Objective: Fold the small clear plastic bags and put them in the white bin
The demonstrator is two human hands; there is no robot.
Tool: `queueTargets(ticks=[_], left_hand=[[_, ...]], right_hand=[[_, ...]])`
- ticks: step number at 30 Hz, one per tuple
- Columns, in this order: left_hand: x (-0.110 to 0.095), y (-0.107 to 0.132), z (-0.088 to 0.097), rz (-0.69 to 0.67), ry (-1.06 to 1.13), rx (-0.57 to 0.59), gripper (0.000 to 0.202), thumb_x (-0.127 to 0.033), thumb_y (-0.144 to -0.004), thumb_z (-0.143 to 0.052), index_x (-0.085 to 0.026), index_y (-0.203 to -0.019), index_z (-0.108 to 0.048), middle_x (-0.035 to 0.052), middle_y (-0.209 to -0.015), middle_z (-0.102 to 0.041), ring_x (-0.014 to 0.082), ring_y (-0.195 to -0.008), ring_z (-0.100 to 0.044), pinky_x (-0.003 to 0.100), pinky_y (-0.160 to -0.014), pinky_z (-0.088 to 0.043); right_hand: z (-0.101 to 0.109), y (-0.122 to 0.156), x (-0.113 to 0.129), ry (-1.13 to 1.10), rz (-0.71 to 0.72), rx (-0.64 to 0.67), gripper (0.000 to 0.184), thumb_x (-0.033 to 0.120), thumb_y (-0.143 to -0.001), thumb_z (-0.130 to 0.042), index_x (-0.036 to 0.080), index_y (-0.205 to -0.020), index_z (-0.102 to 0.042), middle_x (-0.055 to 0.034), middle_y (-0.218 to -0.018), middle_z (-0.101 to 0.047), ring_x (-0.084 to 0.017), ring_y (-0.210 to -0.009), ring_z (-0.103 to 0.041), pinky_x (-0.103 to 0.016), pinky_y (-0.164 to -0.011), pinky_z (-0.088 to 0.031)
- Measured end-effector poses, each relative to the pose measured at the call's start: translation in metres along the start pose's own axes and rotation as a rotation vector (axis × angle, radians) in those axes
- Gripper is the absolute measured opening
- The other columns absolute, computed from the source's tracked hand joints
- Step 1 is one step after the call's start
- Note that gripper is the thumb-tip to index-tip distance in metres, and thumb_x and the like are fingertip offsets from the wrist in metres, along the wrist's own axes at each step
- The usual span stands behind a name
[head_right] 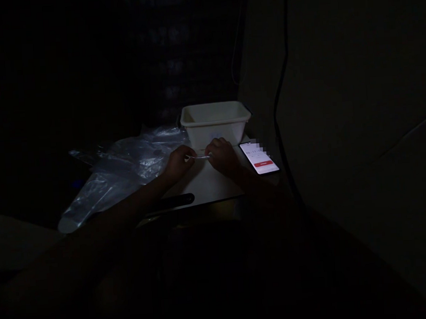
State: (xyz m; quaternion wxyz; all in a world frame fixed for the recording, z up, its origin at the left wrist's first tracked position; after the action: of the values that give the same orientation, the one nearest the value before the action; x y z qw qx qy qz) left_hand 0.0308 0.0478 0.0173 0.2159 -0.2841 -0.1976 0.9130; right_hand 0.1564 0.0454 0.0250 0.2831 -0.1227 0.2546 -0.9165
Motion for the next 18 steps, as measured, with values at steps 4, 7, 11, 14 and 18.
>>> queueTargets(ticks=[4, 7, 11, 14, 18], left_hand=[[-0.008, 0.016, -0.013, -0.130, -0.204, 0.244, 0.024, -0.017, -0.068, -0.044, -0.010, -0.087, -0.057, 0.0089, -0.088, -0.058, 0.0160, -0.079, -0.054, 0.027, -0.072, -0.042], [-0.012, 0.027, -0.016, -0.205, -0.360, 0.419, 0.026, -0.027, -0.072, -0.041, -0.010, -0.082, -0.059, 0.0099, -0.083, -0.058, 0.0191, -0.078, -0.054, 0.031, -0.071, -0.042], [-0.013, 0.029, -0.014, -0.233, -0.449, 0.458, 0.030, -0.030, -0.075, -0.037, -0.011, -0.078, -0.060, 0.0109, -0.083, -0.059, 0.0207, -0.082, -0.053, 0.033, -0.073, -0.042], [-0.012, 0.025, -0.014, -0.204, -0.444, 0.348, 0.034, -0.025, -0.076, -0.036, -0.009, -0.100, -0.054, 0.0130, -0.106, -0.054, 0.0212, -0.100, -0.047, 0.032, -0.083, -0.038], [-0.009, 0.025, -0.030, -0.120, -0.456, 0.343, 0.048, -0.023, -0.081, -0.028, -0.004, -0.124, -0.029, 0.0159, -0.131, -0.030, 0.0211, -0.121, -0.025, 0.036, -0.094, -0.027]], right_hand=[[-0.014, 0.015, 0.004, 0.118, 0.077, 0.181, 0.017, 0.017, -0.070, -0.043, 0.016, -0.075, -0.059, -0.0086, -0.083, -0.055, -0.021, -0.083, -0.043, -0.031, -0.068, -0.028], [-0.021, 0.027, 0.004, 0.146, 0.118, 0.286, 0.019, 0.017, -0.069, -0.043, 0.015, -0.078, -0.059, -0.0087, -0.085, -0.056, -0.021, -0.084, -0.044, -0.031, -0.068, -0.028], [-0.024, 0.034, 0.001, 0.101, 0.105, 0.311, 0.025, 0.013, -0.065, -0.042, 0.014, -0.084, -0.058, -0.0084, -0.091, -0.058, -0.021, -0.089, -0.046, -0.033, -0.074, -0.029], [-0.025, 0.029, -0.002, 0.075, 0.045, 0.226, 0.033, 0.011, -0.069, -0.037, 0.010, -0.096, -0.055, -0.0109, -0.101, -0.057, -0.021, -0.094, -0.047, -0.033, -0.081, -0.030], [-0.036, 0.022, 0.006, 0.072, 0.051, 0.177, 0.037, 0.012, -0.077, -0.027, 0.006, -0.106, -0.050, -0.0145, -0.111, -0.052, -0.020, -0.104, -0.044, -0.034, -0.087, -0.030]])
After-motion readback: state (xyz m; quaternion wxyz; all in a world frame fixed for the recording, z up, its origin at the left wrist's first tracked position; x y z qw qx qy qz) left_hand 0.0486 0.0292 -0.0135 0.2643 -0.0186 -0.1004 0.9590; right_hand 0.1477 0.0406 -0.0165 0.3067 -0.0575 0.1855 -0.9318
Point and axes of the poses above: each hand's wrist, its own y-axis away from the middle knuckle, its own z-axis out of the back of the hand, x = y × z, the point moved 5 cm from there along -y, towards the middle knuckle
